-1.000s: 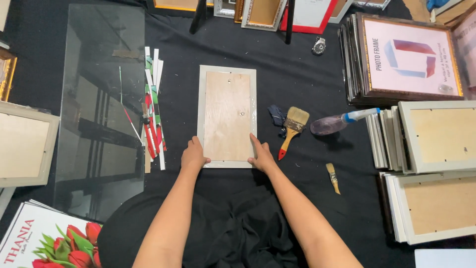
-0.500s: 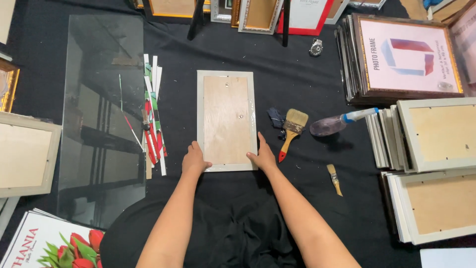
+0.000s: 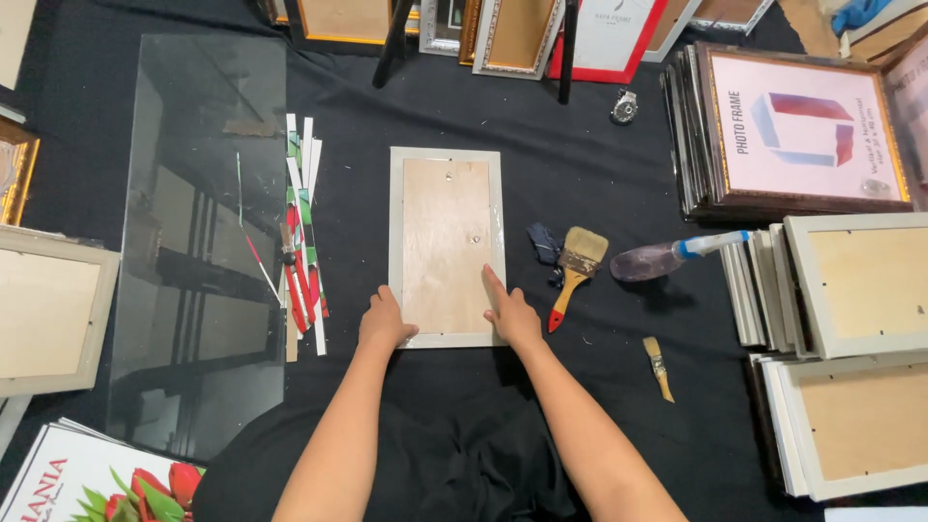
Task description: Assembling and cleaning a picture frame, including securing the backing and cleaning the glass.
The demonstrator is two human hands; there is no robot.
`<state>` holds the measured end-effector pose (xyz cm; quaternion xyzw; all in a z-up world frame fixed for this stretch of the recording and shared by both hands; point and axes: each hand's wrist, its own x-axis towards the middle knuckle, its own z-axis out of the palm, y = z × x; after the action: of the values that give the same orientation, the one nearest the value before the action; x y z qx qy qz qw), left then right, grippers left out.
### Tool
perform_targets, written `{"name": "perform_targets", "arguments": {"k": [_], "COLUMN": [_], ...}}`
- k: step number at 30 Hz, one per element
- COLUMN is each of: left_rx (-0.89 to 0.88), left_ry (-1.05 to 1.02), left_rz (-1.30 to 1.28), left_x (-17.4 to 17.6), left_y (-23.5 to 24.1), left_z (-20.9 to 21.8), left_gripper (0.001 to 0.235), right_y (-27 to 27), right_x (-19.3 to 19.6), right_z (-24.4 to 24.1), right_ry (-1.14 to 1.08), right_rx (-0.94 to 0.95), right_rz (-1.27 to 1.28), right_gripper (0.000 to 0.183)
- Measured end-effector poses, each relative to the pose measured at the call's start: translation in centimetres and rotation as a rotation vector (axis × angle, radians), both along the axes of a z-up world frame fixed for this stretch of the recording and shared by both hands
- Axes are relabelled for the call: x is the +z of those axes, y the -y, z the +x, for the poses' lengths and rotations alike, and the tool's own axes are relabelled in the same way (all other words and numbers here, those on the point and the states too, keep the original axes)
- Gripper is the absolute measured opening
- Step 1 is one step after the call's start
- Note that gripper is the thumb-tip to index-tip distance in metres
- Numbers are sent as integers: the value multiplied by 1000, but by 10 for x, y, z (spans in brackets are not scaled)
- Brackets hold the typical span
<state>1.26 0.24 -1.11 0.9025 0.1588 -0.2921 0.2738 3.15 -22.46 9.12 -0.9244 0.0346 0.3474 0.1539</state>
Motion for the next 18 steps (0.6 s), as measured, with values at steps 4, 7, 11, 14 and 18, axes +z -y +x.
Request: {"name": "perform_targets", "arguments": {"k": [4, 7, 11, 14, 18], "left_rx": [52, 69, 88, 115, 120], "left_ry": [-7, -21, -17, -13, 15], "left_rz": [0, 44, 54, 44, 44], "left_x": [-4, 12, 13, 14, 12], "left_y": [3, 9, 10, 10, 10], "left_z": [6, 3, 6, 4, 1], "left_gripper": [72, 62, 61, 62, 64], "right_y": [9, 5, 17, 18, -1], "right_x": [-37, -39, -53, -52, -28], "right_z": [7, 3, 10, 12, 2], "right_ry": [-2, -33, -22, -31, -15], "right_rx": [60, -4, -10, -6, -79], "right_rz": [-13, 8, 47, 63, 24], "right_gripper": [71, 69, 70, 70, 68]}}
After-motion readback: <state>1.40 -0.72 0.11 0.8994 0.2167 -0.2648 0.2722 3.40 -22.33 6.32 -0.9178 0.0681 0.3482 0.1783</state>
